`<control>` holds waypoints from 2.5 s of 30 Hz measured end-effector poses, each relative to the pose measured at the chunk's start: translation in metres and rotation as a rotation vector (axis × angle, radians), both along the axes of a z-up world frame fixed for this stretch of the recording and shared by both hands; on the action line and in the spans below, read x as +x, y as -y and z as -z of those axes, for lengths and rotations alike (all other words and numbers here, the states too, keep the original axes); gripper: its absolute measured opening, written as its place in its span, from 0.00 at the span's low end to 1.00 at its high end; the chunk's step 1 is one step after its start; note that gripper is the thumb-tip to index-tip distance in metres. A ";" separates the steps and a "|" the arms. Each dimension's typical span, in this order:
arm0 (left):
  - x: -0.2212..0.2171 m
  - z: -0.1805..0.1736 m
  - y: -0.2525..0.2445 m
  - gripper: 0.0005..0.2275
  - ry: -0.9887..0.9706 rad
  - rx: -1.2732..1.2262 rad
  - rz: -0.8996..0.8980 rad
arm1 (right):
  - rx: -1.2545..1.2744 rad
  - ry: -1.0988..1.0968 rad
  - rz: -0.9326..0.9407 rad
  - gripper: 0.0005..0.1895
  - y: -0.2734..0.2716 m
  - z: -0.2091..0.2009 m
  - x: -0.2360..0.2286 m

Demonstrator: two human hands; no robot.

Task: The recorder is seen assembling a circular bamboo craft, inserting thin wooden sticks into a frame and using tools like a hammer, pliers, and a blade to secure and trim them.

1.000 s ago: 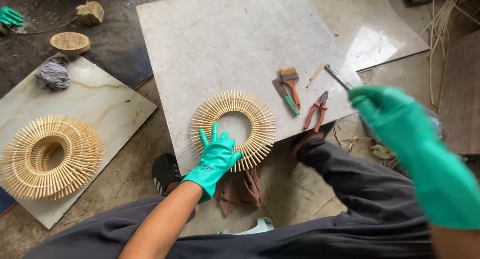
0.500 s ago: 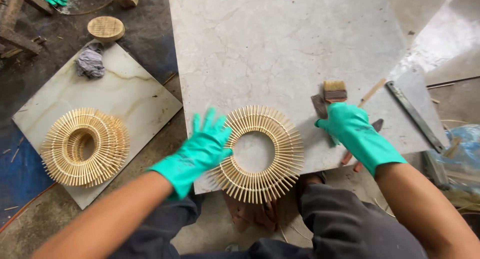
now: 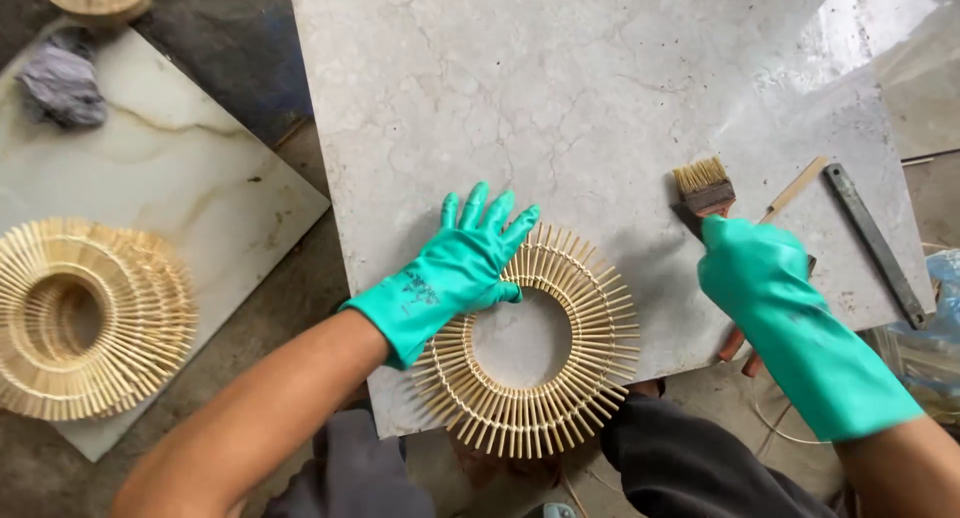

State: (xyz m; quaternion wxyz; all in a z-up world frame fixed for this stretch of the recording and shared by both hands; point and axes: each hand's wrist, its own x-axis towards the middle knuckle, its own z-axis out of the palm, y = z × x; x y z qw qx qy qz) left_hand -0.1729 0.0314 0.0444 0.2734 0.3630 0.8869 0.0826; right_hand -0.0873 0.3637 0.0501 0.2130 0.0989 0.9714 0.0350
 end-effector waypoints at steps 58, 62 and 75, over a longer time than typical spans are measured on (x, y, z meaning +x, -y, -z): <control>0.033 0.013 0.075 0.51 0.097 0.024 -0.379 | -1.161 0.512 0.810 0.17 0.200 0.008 0.016; 0.034 0.011 0.074 0.51 0.112 -0.015 -0.374 | -1.100 0.546 0.766 0.17 0.198 0.007 0.010; 0.044 0.019 0.077 0.51 -0.003 0.146 -0.476 | -1.107 0.501 0.740 0.16 0.192 0.002 0.017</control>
